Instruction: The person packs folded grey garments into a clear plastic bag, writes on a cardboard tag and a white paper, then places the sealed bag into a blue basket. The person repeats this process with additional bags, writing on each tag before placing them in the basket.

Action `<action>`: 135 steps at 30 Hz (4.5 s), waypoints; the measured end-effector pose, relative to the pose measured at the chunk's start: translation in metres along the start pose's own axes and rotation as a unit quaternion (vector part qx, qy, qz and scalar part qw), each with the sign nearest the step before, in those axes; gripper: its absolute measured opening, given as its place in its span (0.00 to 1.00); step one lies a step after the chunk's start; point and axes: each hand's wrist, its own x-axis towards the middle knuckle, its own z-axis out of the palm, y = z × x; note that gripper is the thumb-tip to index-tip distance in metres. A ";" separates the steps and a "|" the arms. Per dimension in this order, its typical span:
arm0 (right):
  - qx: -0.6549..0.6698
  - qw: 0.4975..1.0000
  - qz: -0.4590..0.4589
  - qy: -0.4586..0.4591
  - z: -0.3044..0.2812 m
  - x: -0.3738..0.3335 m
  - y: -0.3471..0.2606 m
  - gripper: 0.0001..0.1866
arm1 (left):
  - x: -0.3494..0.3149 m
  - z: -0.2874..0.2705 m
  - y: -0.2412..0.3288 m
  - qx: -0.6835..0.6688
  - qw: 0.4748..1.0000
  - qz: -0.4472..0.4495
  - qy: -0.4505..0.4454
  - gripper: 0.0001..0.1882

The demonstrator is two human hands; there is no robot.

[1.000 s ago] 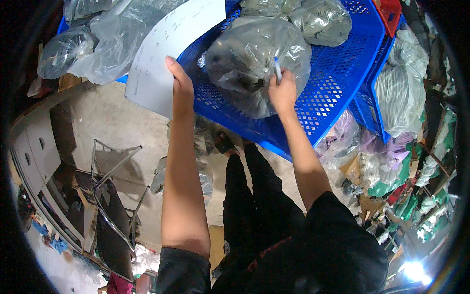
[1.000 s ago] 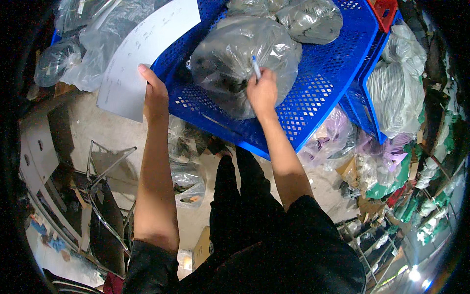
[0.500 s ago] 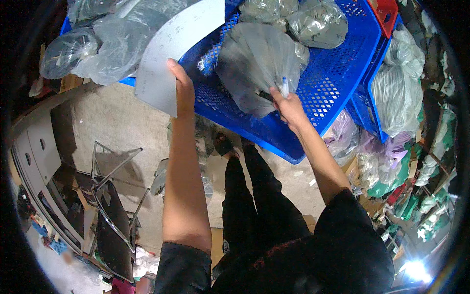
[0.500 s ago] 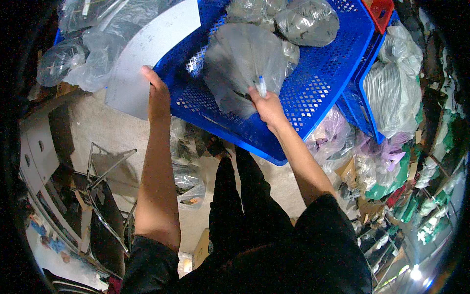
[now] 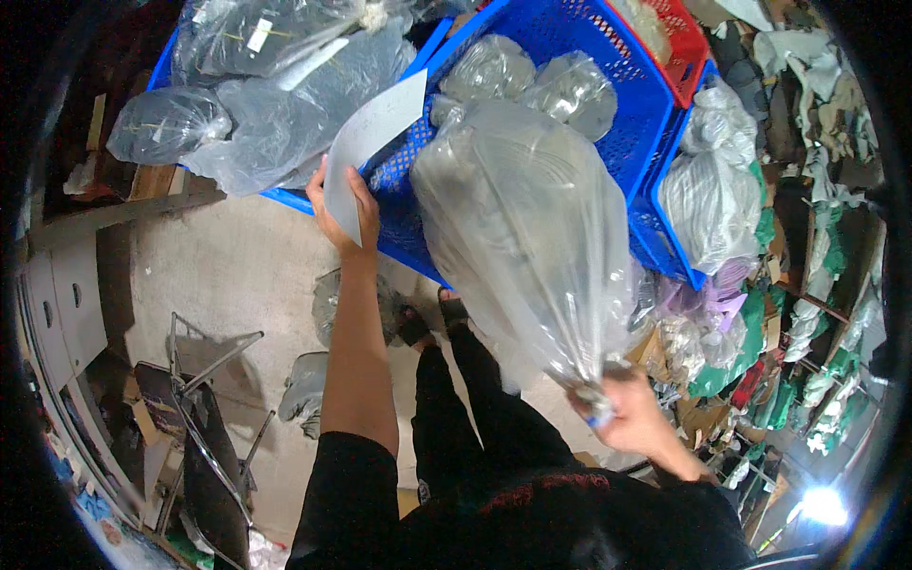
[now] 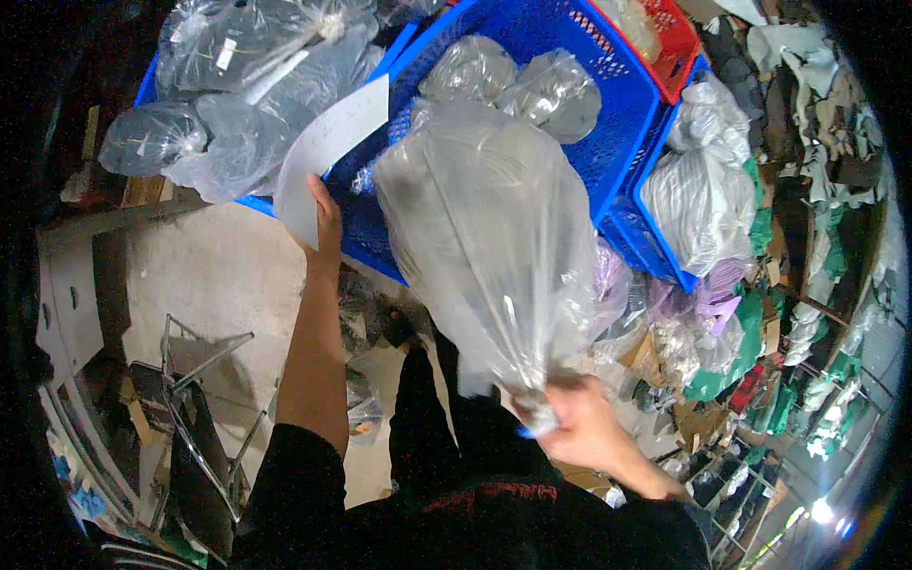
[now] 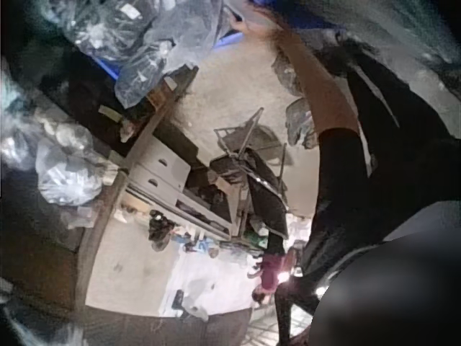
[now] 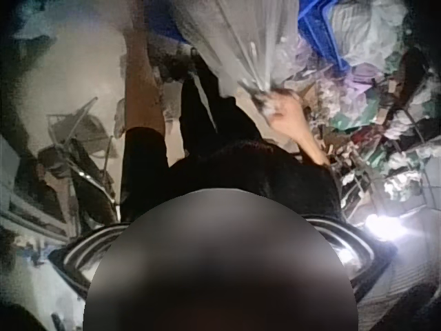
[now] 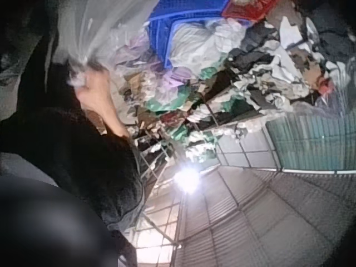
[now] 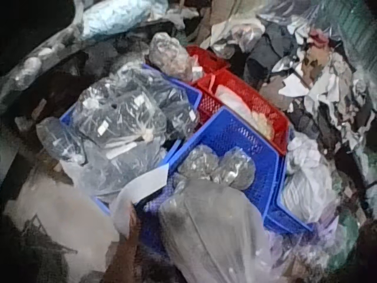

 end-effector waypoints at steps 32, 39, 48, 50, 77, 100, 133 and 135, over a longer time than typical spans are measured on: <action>-0.162 0.969 -0.090 -0.164 0.282 0.043 0.121 0.16 | -0.009 0.001 0.016 0.062 0.996 -0.004 -0.061 0.31; 0.317 0.948 -0.018 -0.006 0.137 0.140 0.153 0.08 | -0.014 -0.001 0.016 0.136 0.981 -0.061 -0.122 0.29; -0.044 0.986 0.138 0.077 0.145 0.421 0.300 0.22 | -0.018 -0.016 0.017 0.236 0.940 -0.115 -0.216 0.27; -0.075 0.986 0.126 0.078 0.165 0.460 0.323 0.27 | -0.016 -0.016 0.020 0.222 0.944 -0.110 -0.218 0.25; 0.131 0.964 -0.211 0.100 0.077 0.259 0.163 0.21 | -0.029 -0.022 -0.032 0.284 0.908 0.042 -0.306 0.32; -0.134 0.950 -0.248 0.137 0.201 0.151 0.117 0.32 | -0.014 -0.003 0.034 0.118 0.985 -0.045 -0.119 0.30; 0.123 0.971 -0.084 0.185 0.150 0.181 0.163 0.27 | -0.012 0.000 0.029 0.140 0.987 0.028 -0.075 0.29; 0.039 0.979 -0.058 0.191 0.141 0.171 0.156 0.32 | -0.012 0.001 0.029 0.148 0.986 0.032 -0.066 0.29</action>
